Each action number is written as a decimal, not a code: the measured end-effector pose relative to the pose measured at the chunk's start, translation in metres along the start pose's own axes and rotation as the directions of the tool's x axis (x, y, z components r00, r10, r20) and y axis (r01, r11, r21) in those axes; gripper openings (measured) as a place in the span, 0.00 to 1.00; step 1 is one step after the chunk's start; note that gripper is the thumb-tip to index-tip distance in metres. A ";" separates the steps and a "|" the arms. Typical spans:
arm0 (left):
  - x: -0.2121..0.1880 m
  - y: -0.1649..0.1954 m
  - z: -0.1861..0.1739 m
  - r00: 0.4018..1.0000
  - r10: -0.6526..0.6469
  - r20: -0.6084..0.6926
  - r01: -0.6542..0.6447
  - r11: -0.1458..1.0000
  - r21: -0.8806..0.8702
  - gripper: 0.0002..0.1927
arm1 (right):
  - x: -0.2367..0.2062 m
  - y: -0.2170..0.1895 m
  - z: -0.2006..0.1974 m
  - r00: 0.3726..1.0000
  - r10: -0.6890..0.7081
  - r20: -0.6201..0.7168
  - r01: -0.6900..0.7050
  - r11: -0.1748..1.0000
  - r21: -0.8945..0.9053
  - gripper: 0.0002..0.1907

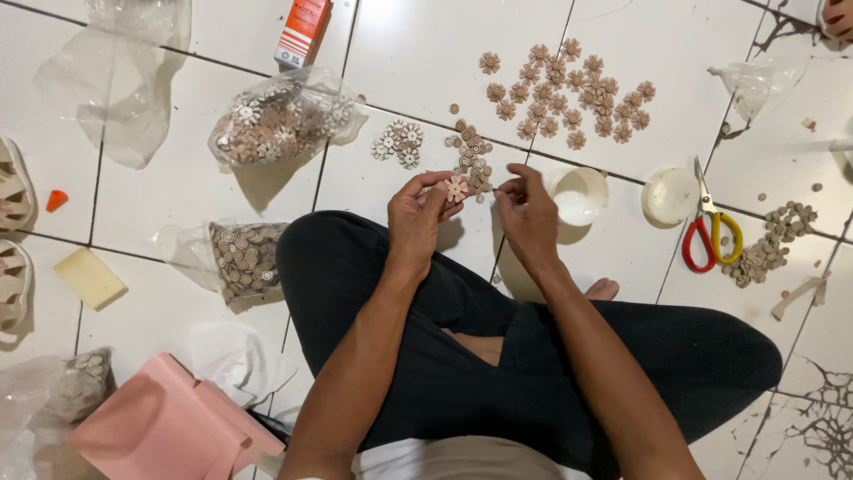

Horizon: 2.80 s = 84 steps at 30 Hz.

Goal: The person sits on the floor and assembles small, flower-shaped decorative pieces by hand. They repeatedly pick up a base piece, apply adhesive from a small white bowl, and press a smaller circular piece onto the center before placing the finished item on the floor.

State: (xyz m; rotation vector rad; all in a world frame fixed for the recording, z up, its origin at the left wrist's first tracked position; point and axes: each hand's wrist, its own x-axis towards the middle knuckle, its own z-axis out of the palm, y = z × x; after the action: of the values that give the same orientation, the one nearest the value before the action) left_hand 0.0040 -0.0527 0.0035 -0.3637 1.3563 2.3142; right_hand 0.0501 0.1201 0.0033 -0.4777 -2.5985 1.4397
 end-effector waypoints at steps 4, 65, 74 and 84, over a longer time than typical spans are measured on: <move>-0.001 -0.002 0.000 0.999 0.034 0.035 -0.034 0.999 0.018 0.11 | -0.008 -0.011 -0.008 0.998 -0.017 -0.055 0.025 0.987 0.157 0.19; -0.004 0.008 0.014 0.990 -0.018 0.143 -0.005 0.988 0.155 0.17 | -0.013 -0.026 -0.017 0.968 -0.224 -0.114 0.239 0.960 0.148 0.25; -0.006 0.007 0.014 0.988 -0.032 0.149 0.006 0.985 0.170 0.18 | -0.015 -0.019 -0.017 0.982 -0.161 -0.099 0.176 0.969 0.172 0.23; -0.005 0.001 0.011 0.984 -0.053 0.169 0.025 0.987 0.160 0.23 | -0.008 -0.018 0.000 0.999 -0.026 0.038 0.012 0.939 0.344 0.32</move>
State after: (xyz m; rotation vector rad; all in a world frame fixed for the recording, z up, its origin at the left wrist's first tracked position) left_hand 0.0079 -0.0443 0.0120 -0.1356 1.4199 2.1347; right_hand 0.0541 0.1079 0.0188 -0.3771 -2.2972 1.8641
